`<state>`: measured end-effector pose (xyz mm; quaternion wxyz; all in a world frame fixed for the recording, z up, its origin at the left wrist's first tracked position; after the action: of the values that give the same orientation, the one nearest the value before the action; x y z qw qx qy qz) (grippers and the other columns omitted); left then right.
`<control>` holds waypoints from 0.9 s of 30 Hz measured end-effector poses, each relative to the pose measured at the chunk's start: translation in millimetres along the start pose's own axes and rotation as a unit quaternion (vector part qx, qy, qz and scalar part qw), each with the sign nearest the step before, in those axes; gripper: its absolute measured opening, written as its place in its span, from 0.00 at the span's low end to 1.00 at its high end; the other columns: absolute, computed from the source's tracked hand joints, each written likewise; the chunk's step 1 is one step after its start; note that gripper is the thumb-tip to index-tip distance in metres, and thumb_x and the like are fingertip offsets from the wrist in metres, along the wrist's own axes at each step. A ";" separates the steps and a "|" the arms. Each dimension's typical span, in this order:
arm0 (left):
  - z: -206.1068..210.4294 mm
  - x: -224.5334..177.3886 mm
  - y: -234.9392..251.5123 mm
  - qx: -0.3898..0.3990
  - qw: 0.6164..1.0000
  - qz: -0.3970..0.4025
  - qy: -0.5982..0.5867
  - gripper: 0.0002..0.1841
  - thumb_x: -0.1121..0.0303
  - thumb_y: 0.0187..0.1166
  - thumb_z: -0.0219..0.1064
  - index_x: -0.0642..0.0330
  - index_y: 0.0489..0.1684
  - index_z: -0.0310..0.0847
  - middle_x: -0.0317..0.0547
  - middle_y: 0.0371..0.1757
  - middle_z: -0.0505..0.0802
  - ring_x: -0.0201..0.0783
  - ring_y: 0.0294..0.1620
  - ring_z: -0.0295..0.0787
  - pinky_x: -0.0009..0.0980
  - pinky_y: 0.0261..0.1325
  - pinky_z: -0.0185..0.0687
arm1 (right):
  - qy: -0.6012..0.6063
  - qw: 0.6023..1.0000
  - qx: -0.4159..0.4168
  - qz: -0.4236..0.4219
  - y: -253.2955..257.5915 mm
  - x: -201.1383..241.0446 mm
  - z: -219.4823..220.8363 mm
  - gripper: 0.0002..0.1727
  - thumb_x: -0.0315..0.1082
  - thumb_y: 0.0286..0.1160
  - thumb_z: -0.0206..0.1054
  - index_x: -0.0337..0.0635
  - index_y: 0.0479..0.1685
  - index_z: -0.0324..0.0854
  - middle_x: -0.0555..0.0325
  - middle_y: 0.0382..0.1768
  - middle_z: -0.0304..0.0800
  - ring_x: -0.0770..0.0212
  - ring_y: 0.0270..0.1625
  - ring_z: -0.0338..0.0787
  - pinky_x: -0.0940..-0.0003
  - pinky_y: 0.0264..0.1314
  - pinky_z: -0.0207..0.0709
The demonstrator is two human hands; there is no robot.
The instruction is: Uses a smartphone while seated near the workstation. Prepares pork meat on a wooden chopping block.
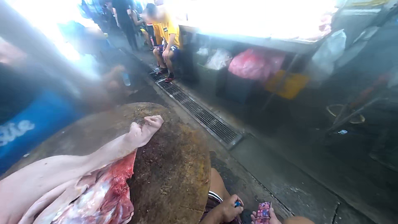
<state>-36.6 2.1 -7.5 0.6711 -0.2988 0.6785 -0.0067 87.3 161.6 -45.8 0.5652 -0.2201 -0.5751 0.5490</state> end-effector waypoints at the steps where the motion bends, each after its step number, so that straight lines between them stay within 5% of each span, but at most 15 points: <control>1: 2.0 -1.1 -0.7 0.015 0.999 -0.011 0.031 0.20 0.61 0.88 0.58 0.64 0.70 0.74 0.62 0.57 0.88 0.52 0.55 0.87 0.52 0.62 0.81 | -0.005 1.000 0.003 0.004 0.8 -0.2 0.4 0.39 0.74 0.83 0.34 0.52 0.69 0.66 0.50 0.46 0.85 0.54 0.42 0.88 0.53 0.42 0.83; 6: 18.6 -12.7 -12.2 0.069 0.974 -0.022 0.214 0.23 0.55 0.87 0.61 0.59 0.73 0.74 0.62 0.55 0.92 0.59 0.58 0.91 0.63 0.62 0.82 | 0.009 1.000 0.000 0.015 14.0 -1.9 -3.6 0.41 0.75 0.82 0.36 0.50 0.71 0.66 0.48 0.43 0.85 0.51 0.40 0.88 0.50 0.40 0.84; 9: 17.6 -15.9 -14.2 0.074 0.971 -0.009 0.228 0.21 0.56 0.89 0.57 0.57 0.73 0.74 0.60 0.55 0.92 0.58 0.58 0.91 0.62 0.63 0.82 | 0.010 1.000 -0.026 0.012 11.3 -2.0 -1.9 0.40 0.74 0.83 0.40 0.47 0.69 0.69 0.48 0.41 0.85 0.51 0.37 0.87 0.51 0.37 0.82; 13: -14.0 -14.7 -25.9 -0.098 0.983 0.100 0.117 0.17 0.61 0.90 0.57 0.60 0.67 0.79 0.54 0.50 0.92 0.46 0.49 0.92 0.50 0.58 0.87 | -0.014 1.000 -0.017 0.020 14.1 -2.3 -1.4 0.40 0.73 0.85 0.38 0.46 0.71 0.68 0.47 0.42 0.85 0.50 0.37 0.87 0.51 0.38 0.83; 16: -38.2 -1.1 -27.4 -0.226 0.962 0.151 0.037 0.14 0.64 0.87 0.60 0.60 0.61 0.82 0.46 0.41 0.92 0.36 0.37 0.89 0.41 0.45 0.88 | -0.029 0.999 -0.033 0.005 13.5 0.8 0.7 0.41 0.72 0.85 0.38 0.45 0.71 0.68 0.48 0.42 0.84 0.52 0.36 0.85 0.53 0.37 0.81; 24: -44.1 28.2 -2.3 -0.178 0.978 -0.030 0.103 0.19 0.53 0.87 0.58 0.50 0.69 0.79 0.49 0.49 0.93 0.46 0.49 0.92 0.52 0.57 0.86 | -0.068 0.997 -0.005 0.023 22.3 -7.9 3.4 0.40 0.73 0.85 0.38 0.45 0.66 0.71 0.48 0.38 0.86 0.51 0.34 0.87 0.52 0.34 0.82; 27: -49.0 29.7 0.8 -0.188 0.978 -0.059 0.072 0.18 0.55 0.88 0.58 0.52 0.66 0.80 0.51 0.45 0.92 0.47 0.44 0.91 0.51 0.53 0.85 | -0.066 0.998 -0.014 0.018 22.6 -8.3 2.0 0.39 0.72 0.86 0.38 0.45 0.64 0.72 0.48 0.37 0.85 0.52 0.33 0.86 0.54 0.33 0.81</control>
<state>-79.5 -28.8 -29.9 0.5508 -0.4581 0.6952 0.0598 79.4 160.4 -68.6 0.5129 -0.2016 -0.6151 0.5639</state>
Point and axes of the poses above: each hand's wrist, its own y-axis towards the middle knuckle, its own z-axis out of the palm, x = y × z, the point moved 5 cm from there along y, towards the middle knuckle
